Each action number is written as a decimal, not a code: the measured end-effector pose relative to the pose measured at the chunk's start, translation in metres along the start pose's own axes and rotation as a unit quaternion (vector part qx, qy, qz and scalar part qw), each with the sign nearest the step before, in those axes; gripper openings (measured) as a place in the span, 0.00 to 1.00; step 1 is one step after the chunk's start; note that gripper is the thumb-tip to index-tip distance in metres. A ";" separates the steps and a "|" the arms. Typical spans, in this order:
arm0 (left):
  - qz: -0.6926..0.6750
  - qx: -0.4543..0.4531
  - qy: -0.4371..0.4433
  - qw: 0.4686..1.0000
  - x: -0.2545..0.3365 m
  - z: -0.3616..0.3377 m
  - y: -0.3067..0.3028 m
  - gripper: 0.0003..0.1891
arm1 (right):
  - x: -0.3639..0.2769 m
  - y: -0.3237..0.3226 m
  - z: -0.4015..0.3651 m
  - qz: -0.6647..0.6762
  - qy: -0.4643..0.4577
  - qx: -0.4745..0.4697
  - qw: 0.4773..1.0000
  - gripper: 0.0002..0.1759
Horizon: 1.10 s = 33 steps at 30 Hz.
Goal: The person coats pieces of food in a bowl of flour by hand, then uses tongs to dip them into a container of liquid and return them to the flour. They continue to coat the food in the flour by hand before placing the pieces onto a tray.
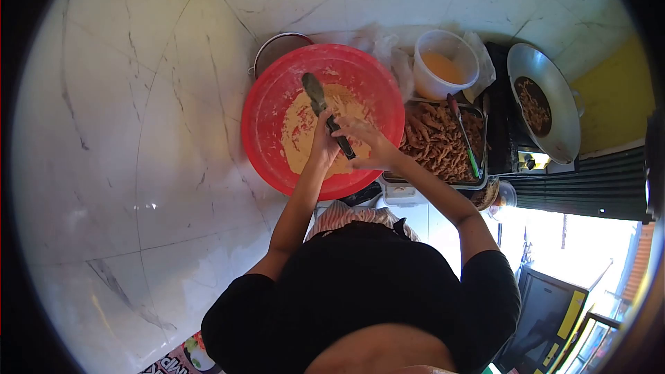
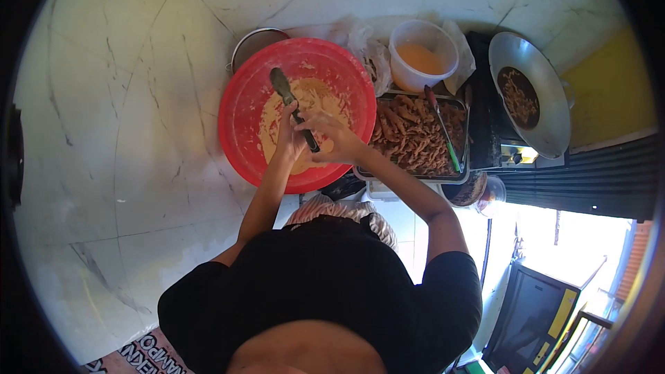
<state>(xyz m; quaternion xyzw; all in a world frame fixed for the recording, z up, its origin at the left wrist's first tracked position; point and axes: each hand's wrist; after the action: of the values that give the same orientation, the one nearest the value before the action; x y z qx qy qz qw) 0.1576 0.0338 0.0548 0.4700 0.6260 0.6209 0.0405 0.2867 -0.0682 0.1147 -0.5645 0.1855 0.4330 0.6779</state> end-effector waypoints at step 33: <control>0.625 0.050 0.272 0.731 0.079 -0.079 -0.090 0.16 | 0.083 0.032 0.044 -0.173 0.447 -0.013 0.878 0.35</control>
<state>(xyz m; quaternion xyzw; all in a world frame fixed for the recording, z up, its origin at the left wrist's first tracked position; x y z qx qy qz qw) 0.0151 0.0456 0.0411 0.5677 0.2055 0.5756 -0.5516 0.2971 0.0039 0.0465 -0.7295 0.3627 0.0131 0.5797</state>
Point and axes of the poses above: each hand's wrist, its own z-axis towards the middle knuckle, its own y-axis out of the palm, x = y × z, and after that the axes turned 9 degrees about y, right-handed
